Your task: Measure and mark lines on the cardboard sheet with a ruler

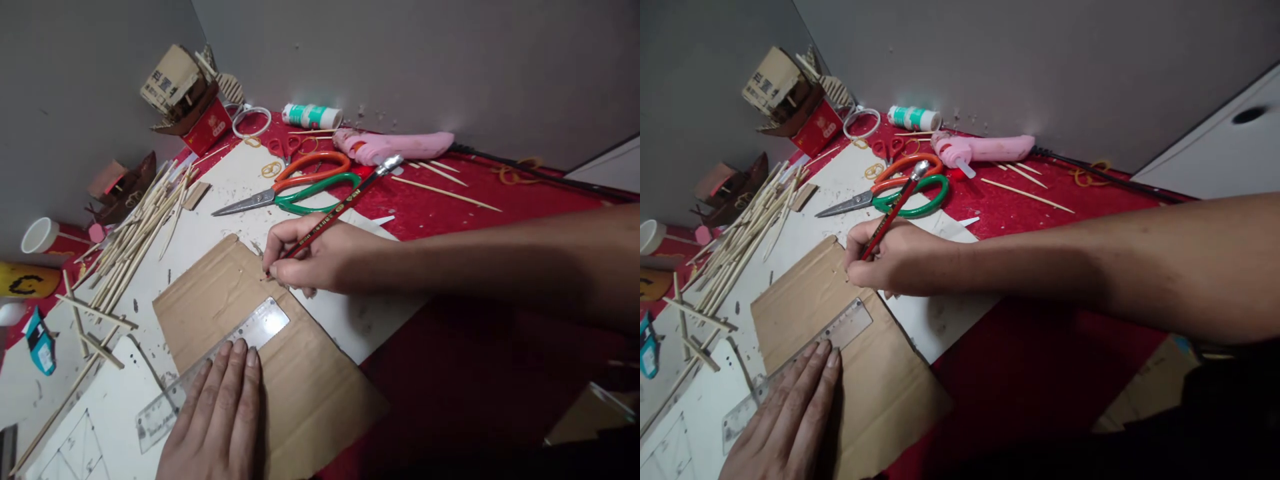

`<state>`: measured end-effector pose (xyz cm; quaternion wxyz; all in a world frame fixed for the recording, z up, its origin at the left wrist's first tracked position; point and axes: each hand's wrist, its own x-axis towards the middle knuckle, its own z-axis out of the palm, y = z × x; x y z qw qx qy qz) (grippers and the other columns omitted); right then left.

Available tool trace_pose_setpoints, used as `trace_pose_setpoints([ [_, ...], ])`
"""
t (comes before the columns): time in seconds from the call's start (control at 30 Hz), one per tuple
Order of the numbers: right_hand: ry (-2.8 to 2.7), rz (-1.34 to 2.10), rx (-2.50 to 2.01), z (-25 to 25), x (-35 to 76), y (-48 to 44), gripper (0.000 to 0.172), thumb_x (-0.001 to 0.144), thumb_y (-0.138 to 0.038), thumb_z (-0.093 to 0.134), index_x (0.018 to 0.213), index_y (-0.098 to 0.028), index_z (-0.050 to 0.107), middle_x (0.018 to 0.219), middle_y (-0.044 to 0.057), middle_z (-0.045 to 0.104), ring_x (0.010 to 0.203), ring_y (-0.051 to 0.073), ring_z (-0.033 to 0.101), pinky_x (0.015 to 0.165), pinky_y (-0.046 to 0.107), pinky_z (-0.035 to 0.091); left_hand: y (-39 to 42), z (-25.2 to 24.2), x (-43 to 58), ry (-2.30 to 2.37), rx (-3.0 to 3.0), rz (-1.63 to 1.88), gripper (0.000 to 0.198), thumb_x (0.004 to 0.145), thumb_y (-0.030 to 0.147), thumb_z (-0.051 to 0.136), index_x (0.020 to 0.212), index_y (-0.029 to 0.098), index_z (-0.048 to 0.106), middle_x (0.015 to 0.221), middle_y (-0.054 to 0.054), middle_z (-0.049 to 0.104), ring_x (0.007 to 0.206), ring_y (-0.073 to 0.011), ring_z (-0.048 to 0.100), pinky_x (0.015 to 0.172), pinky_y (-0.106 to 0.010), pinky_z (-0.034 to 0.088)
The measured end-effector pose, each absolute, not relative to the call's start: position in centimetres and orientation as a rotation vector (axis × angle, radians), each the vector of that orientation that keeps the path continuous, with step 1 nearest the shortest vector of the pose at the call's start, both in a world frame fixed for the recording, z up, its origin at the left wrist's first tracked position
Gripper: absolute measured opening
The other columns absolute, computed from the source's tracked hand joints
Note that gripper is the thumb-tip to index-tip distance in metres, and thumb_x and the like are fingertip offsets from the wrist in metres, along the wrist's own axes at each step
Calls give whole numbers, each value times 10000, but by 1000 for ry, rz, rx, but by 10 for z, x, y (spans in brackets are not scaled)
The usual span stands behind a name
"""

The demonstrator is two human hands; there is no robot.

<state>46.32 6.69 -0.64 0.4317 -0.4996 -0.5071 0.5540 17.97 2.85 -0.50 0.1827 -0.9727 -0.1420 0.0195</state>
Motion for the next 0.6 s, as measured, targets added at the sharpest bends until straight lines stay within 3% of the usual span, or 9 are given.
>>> trace_pose_setpoints([
  [0.1, -1308, 1359, -1243, -6, 464, 66, 108, 692, -84, 582, 711, -189, 596, 554, -71, 562, 451, 67, 496, 422, 172, 376, 29, -4, 180, -403, -2754, 59, 1069, 856, 798, 421, 1518, -37, 329, 1490, -243, 495, 1438, -361, 381, 1149, -417, 339],
  [0.3, -1404, 1268, -1282, -4, 463, 65, 129, 677, -62, 572, 649, -184, 605, 552, -79, 548, 489, 62, 441, 464, 186, 337, 26, -3, 181, -420, -2786, 69, 1088, 845, 781, 474, 1529, -46, 291, 1551, -250, 409, 1518, -354, 211, 1243, -420, 138],
  [0.47, -1491, 1228, -1307, -2, 463, 64, 132, 675, -62, 582, 645, -187, 611, 537, -86, 521, 487, 65, 415, 476, 195, 335, 25, -3, 182, -410, -2792, 84, 1097, 837, 784, 485, 1506, -67, 312, 1548, -278, 394, 1533, -371, 134, 1245, -433, 97],
  [0.6, -1542, 1188, -1306, -4, 462, 64, 147, 675, -50, 582, 626, -188, 596, 523, -91, 507, 464, 59, 395, 476, 199, 335, 25, -2, 183, -416, -2790, 89, 1072, 834, 785, 492, 1484, -57, 355, 1534, -273, 419, 1527, -370, 162, 1241, -431, 116],
])
